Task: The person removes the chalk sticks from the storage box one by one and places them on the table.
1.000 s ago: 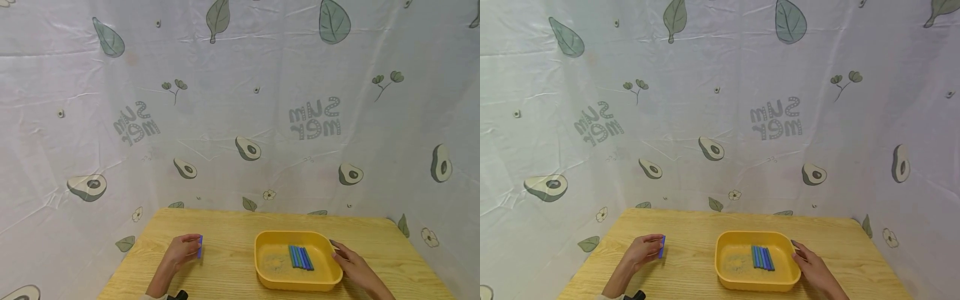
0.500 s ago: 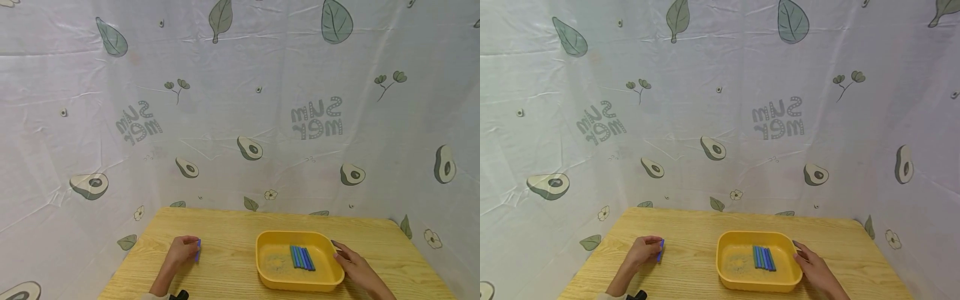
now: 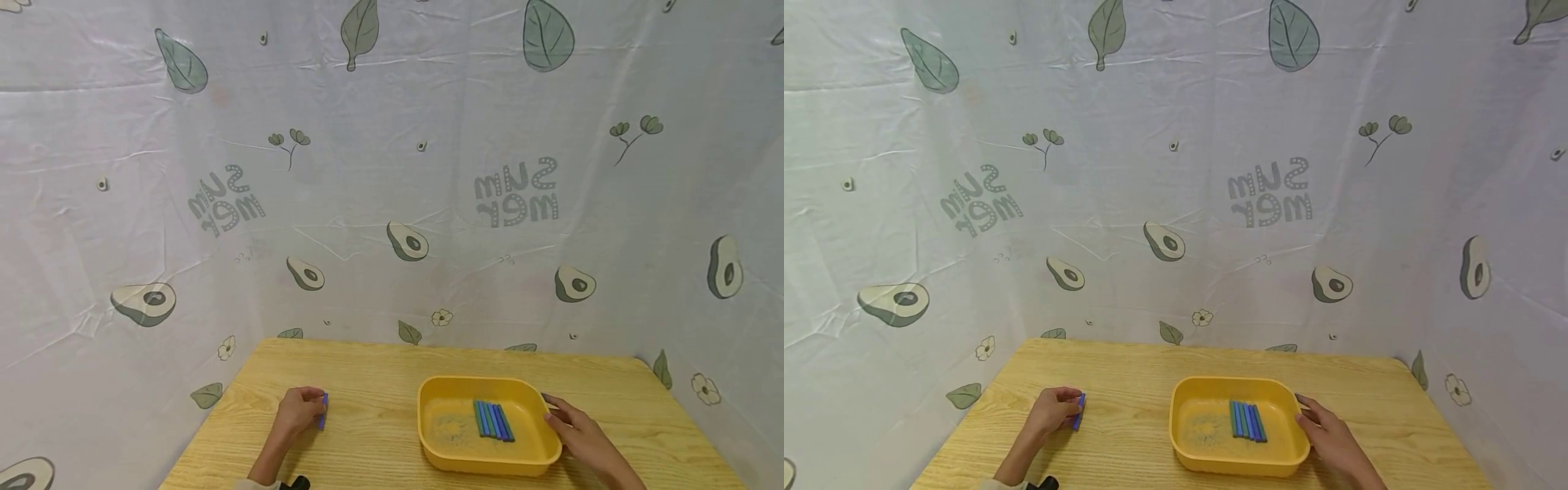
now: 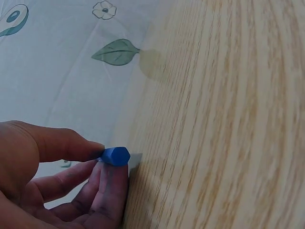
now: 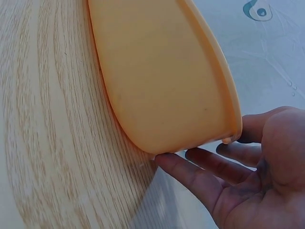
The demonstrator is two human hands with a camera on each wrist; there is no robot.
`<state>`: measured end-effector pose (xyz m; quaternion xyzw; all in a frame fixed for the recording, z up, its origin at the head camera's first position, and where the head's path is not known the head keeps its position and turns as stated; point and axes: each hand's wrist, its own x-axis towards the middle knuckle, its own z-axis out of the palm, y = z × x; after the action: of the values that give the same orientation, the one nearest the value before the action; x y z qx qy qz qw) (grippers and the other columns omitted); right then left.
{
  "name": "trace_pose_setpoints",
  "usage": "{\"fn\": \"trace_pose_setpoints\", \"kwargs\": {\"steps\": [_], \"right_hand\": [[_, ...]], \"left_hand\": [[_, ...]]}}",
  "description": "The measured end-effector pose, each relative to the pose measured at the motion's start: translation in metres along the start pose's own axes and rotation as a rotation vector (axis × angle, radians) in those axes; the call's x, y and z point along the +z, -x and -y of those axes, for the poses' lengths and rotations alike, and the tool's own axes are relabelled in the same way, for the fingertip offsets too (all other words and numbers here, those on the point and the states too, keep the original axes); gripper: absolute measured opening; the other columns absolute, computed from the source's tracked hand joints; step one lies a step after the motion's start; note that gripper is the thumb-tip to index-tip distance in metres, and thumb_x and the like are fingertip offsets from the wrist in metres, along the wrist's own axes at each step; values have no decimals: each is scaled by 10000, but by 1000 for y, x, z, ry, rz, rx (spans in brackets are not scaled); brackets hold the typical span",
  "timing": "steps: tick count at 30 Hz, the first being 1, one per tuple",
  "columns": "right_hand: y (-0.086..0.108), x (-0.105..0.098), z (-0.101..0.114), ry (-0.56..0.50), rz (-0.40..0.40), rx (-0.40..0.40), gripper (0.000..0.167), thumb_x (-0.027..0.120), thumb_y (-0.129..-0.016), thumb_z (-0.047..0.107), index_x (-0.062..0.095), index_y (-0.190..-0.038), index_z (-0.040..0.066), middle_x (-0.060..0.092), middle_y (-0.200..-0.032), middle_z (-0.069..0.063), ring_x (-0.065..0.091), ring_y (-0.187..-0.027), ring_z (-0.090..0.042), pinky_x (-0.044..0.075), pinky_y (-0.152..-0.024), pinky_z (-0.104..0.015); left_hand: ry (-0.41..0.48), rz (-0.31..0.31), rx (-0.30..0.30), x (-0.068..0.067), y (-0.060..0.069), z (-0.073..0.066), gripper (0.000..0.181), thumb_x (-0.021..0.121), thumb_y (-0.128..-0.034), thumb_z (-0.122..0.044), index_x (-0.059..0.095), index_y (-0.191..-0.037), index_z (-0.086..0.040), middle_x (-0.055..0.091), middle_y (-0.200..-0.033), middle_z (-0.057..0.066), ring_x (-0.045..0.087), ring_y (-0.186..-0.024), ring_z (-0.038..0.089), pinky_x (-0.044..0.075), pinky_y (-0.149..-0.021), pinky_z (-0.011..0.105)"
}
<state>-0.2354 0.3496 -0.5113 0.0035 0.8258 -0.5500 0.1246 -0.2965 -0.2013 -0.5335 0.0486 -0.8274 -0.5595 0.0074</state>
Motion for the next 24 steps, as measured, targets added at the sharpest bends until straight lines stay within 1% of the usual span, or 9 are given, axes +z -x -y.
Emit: {"fn": "trace_pose_setpoints", "kwargs": {"steps": [5,9,12,16,20,24], "right_hand": [[0,0,0,-8,-1,5,630,424,-1179,207,180,-1643,-142,478,-1487,-457,752,-1109,-349,672,-835,-450],[0,-1,0,-9,10,-10,638,419,-1182,221,173,-1640,-149,469,-1490,-465,749,-1112,-356,672,-829,-447],[1,-1,0,-7,16,-13,638,410,-1183,215,160,-1638,-156,463,-1487,-471,747,-1116,-359,672,-828,-439],[0,1,0,2,-7,5,624,416,-1181,206,182,-1641,-145,480,-1478,-460,748,-1111,-347,671,-827,-434],[-1,2,1,10,-23,15,610,410,-1183,205,198,-1644,-133,481,-1487,-454,744,-1122,-352,669,-832,-440],[-1,3,2,14,-27,26,611,412,-1184,210,201,-1646,-128,479,-1489,-453,742,-1128,-357,669,-839,-448]], "left_hand": [[-40,-9,27,2,1,1,344,696,-842,63,715,-1175,146,735,-1078,231,729,-915,231,664,-748,350],[-67,-31,43,6,1,2,344,724,-820,70,715,-1155,149,748,-1026,215,738,-859,220,665,-719,342],[-86,-41,40,8,1,3,330,751,-829,64,717,-1148,143,748,-999,197,736,-823,209,658,-691,328],[-111,-48,38,8,0,1,317,772,-846,33,725,-1143,132,758,-988,180,734,-799,194,640,-660,323],[-122,-52,45,8,0,-1,309,767,-857,7,732,-1140,125,765,-1000,178,737,-813,192,641,-669,330],[-131,-43,56,8,2,-3,326,775,-879,-9,720,-1170,127,761,-1019,188,745,-815,206,646,-662,343]]}}
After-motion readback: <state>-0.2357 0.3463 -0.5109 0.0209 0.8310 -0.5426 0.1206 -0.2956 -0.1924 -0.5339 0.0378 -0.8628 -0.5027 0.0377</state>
